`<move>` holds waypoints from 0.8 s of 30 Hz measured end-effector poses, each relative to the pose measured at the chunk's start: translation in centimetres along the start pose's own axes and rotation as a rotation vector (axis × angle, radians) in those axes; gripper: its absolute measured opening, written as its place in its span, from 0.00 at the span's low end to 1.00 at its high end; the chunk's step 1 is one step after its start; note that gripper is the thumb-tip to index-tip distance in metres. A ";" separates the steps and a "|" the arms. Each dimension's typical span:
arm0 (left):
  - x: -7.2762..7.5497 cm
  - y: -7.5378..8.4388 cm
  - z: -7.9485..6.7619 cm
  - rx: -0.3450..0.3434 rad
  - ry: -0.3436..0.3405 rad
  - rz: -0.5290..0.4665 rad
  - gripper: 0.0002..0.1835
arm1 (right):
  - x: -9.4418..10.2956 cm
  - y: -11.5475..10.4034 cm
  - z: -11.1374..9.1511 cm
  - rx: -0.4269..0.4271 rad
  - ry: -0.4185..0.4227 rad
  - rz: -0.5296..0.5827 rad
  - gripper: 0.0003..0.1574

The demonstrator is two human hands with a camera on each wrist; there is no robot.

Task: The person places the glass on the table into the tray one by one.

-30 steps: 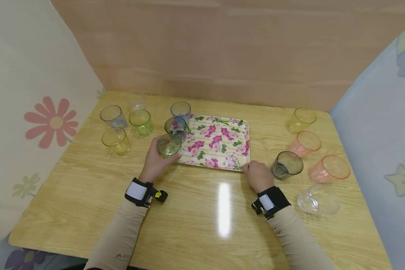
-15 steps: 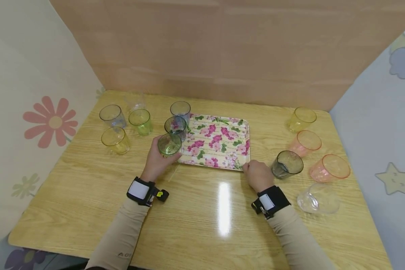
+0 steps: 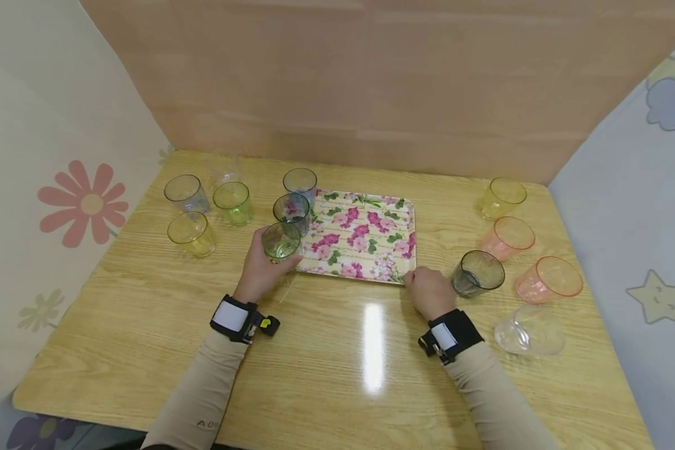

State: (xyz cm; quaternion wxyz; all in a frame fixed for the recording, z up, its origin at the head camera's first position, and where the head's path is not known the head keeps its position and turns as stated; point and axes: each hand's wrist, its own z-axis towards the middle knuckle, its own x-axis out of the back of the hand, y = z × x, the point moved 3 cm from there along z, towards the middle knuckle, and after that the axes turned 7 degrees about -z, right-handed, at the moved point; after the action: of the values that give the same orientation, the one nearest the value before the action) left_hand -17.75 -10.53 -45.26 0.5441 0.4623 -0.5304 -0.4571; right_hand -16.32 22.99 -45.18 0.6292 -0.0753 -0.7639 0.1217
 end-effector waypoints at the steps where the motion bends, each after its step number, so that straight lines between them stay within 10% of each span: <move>1: 0.0 -0.1 0.0 -0.003 -0.002 -0.001 0.47 | 0.0 0.0 0.0 0.001 0.001 0.001 0.28; 17: 0.3 -0.6 0.1 -0.001 0.009 0.027 0.59 | 0.1 0.0 -0.1 -0.007 -0.003 -0.005 0.28; 24: 1.3 -0.1 0.2 -0.094 0.217 -0.270 0.26 | 0.1 0.0 -0.1 -0.007 -0.005 0.003 0.28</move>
State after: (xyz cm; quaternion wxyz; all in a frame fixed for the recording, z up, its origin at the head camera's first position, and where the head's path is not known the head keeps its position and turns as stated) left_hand -17.87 -11.86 -45.16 0.5526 0.5501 -0.3797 -0.4978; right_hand -16.29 23.00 -45.10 0.6268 -0.0781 -0.7659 0.1201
